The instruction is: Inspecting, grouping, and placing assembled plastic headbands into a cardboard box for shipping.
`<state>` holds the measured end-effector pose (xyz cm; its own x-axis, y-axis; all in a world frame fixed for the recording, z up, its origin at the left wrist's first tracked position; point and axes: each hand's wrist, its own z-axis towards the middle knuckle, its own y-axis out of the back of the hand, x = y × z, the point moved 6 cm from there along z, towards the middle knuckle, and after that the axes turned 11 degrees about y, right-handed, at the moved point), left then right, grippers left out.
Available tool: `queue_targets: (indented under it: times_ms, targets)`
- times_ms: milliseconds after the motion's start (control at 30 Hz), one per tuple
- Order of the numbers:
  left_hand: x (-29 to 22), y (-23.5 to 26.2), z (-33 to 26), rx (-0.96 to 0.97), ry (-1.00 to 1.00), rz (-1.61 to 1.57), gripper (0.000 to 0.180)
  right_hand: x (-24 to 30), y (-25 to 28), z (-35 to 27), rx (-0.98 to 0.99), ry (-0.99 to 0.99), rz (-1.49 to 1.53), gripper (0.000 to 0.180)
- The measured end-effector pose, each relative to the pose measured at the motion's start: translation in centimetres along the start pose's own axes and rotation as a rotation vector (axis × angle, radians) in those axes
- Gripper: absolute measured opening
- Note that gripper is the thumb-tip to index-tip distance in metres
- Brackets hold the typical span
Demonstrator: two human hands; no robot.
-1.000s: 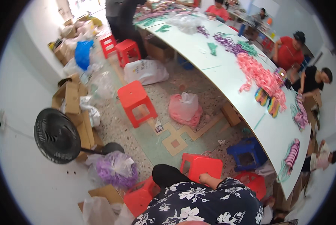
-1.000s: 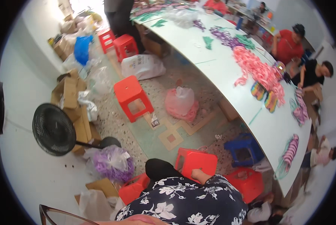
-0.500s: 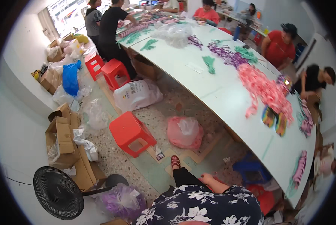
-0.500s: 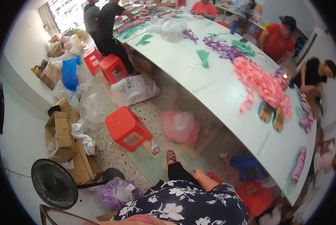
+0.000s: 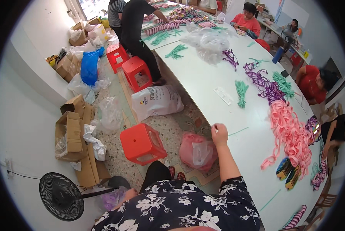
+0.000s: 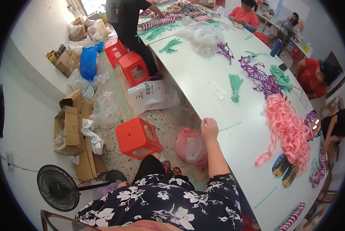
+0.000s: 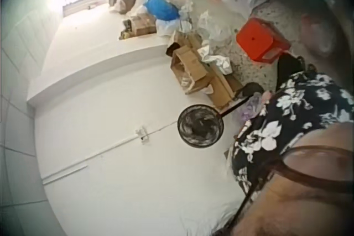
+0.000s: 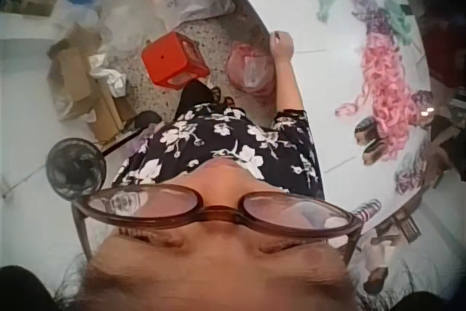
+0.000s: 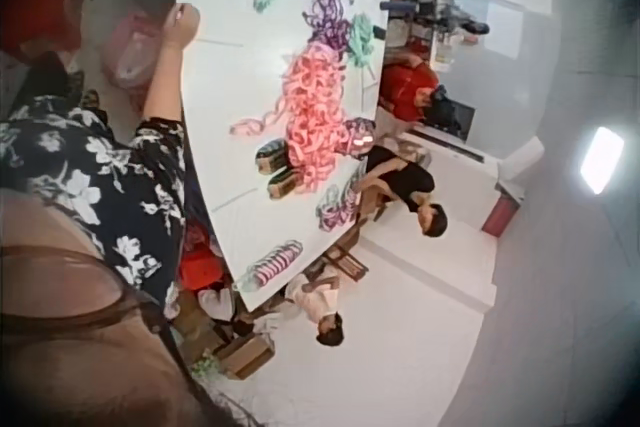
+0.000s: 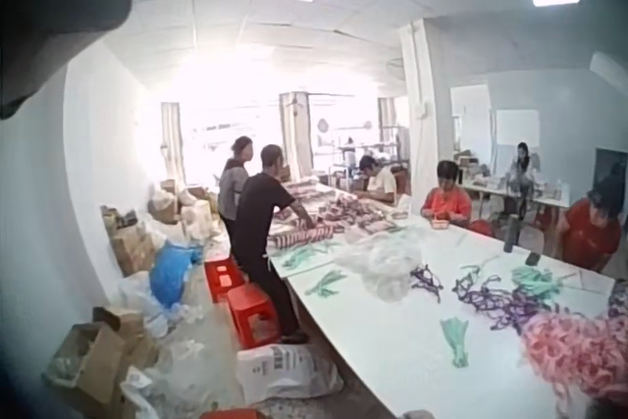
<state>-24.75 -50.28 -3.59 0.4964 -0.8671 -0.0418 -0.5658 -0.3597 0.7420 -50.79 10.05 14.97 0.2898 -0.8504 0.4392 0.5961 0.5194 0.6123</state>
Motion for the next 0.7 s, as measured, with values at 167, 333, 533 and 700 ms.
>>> queue_targets:
  times_ms: [167, 333, 533, 700]
  targets:
    - [-7.9, 7.0, 5.4, 0.057, -0.227, 0.066, 0.027, -6.1, -3.7, 1.5, 0.051, -0.197, -0.215, 0.021]
    - [-13.4, 9.0, 12.0, 0.100, -0.201, 0.108, 0.030, -5.6, -5.2, 1.7, 0.116, -0.281, -0.318, 0.027]
    - [-22.2, 13.2, 23.0, 0.156, -0.155, 0.230, 0.035, -6.3, -5.9, 1.5, 0.182, -0.277, -0.425, 0.025]
    - [-31.7, 20.6, 32.3, 0.180, -0.423, 0.279, 0.033, -5.7, -5.0, 2.0, 0.231, -0.253, -0.460, 0.018]
